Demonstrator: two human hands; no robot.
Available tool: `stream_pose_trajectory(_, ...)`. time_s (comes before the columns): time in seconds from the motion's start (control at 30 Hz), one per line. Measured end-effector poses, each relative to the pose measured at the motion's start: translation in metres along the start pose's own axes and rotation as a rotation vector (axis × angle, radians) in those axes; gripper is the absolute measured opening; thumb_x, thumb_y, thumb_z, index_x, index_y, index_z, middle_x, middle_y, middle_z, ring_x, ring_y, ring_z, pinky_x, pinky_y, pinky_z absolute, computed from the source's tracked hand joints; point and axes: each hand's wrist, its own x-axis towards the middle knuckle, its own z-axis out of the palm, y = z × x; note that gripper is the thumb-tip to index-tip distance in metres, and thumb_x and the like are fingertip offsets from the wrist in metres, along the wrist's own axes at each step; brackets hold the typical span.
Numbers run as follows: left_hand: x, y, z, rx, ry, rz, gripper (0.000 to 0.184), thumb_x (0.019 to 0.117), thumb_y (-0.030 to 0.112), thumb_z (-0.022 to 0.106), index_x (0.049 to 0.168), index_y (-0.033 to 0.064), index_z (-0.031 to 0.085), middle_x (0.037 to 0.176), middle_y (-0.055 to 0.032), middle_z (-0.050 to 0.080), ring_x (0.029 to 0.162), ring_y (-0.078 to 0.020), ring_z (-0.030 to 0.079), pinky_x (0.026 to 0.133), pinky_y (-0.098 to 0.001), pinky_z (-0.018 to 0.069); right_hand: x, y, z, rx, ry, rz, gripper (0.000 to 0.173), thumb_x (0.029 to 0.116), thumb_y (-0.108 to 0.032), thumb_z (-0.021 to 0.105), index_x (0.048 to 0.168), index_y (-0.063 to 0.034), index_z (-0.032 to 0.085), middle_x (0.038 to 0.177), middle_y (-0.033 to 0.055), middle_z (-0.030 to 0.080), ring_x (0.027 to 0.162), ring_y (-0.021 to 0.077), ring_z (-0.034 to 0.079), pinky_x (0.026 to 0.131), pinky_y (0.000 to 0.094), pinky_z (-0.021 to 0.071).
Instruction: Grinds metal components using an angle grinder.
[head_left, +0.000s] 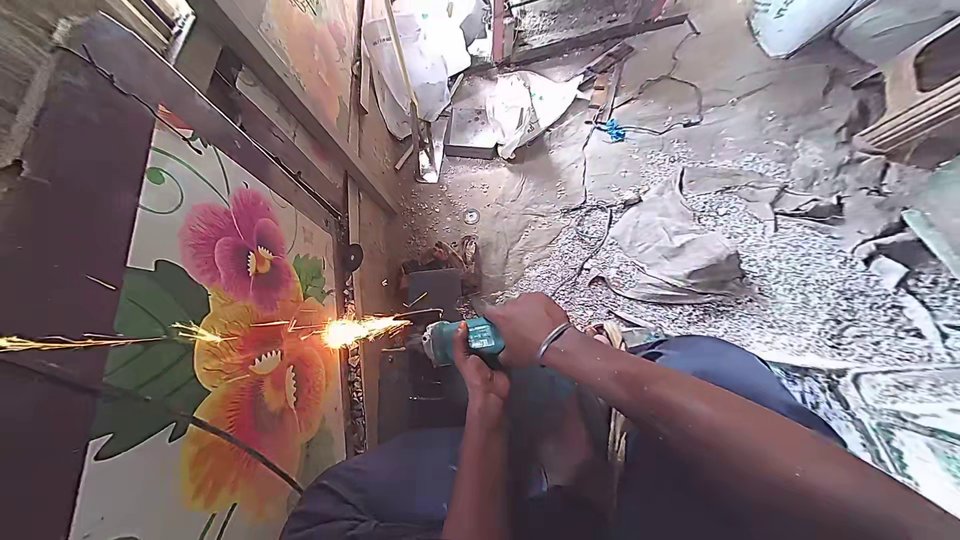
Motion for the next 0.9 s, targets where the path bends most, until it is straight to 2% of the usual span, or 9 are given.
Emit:
stream_pose_trajectory(0.4,-0.005,-0.004,-0.005,0.027,-0.078,0.002,0.035,0.1065,0.033,0.035,0.096,0.0096,0.059,0.078,-0.0057,0.068,0.069,-0.0155,0.070,0.062,-0.0343,0.0609,-0.009,0.000,0.005,0.002,0.011,0.007,0.060,0.0799,-0.040,0.079,0.129,-0.0107,0.060,0.105,0.0196,0.070,0.097,0.0413,0.069,0.077,0.0615,0.0527)
stream_pose_trajectory(0.5,-0.005,-0.004,-0.005,0.015,-0.089,-0.011,0.038,0.1059,0.035,0.034,0.095,0.0094,0.060,0.078,-0.0059,0.069,0.069,-0.0163,0.071,0.062,-0.0356,0.0612,-0.011,-0.002,0.003,0.004,0.017,0.016,0.057,0.0791,-0.037,0.079,0.126,-0.0100,0.062,0.104,0.0197,0.070,0.097,0.0417,0.069,0.075,0.0614,0.0526)
stream_pose_trajectory(0.6,-0.003,-0.003,-0.008,0.014,-0.114,-0.005,0.039,0.1050,0.037,0.034,0.094,0.0098,0.060,0.078,-0.0060,0.069,0.070,-0.0166,0.071,0.062,-0.0364,0.0612,-0.010,-0.006,0.002,0.010,0.021,0.024,0.058,0.0797,-0.035,0.079,0.130,-0.0107,0.061,0.107,0.0198,0.070,0.099,0.0414,0.069,0.076,0.0612,0.0531)
stream_pose_trajectory(0.7,-0.001,-0.002,-0.010,-0.004,-0.114,-0.005,0.039,0.1041,0.036,0.034,0.094,0.0091,0.061,0.078,-0.0067,0.070,0.069,-0.0177,0.071,0.062,-0.0376,0.0614,-0.010,-0.008,0.002,0.009,0.034,0.024,0.057,0.0794,-0.035,0.078,0.128,-0.0108,0.061,0.105,0.0191,0.070,0.098,0.0409,0.069,0.076,0.0604,0.0529)
stream_pose_trajectory(0.9,0.000,-0.006,-0.015,-0.049,-0.116,0.017,0.037,0.1015,0.037,0.037,0.097,0.0082,0.060,0.082,-0.0092,0.070,0.074,-0.0210,0.071,0.067,-0.0422,0.0613,-0.015,-0.010,0.010,0.032,0.064,0.020,0.057,0.0795,-0.034,0.079,0.127,-0.0088,0.060,0.106,0.0208,0.069,0.099,0.0424,0.069,0.077,0.0616,0.0533)
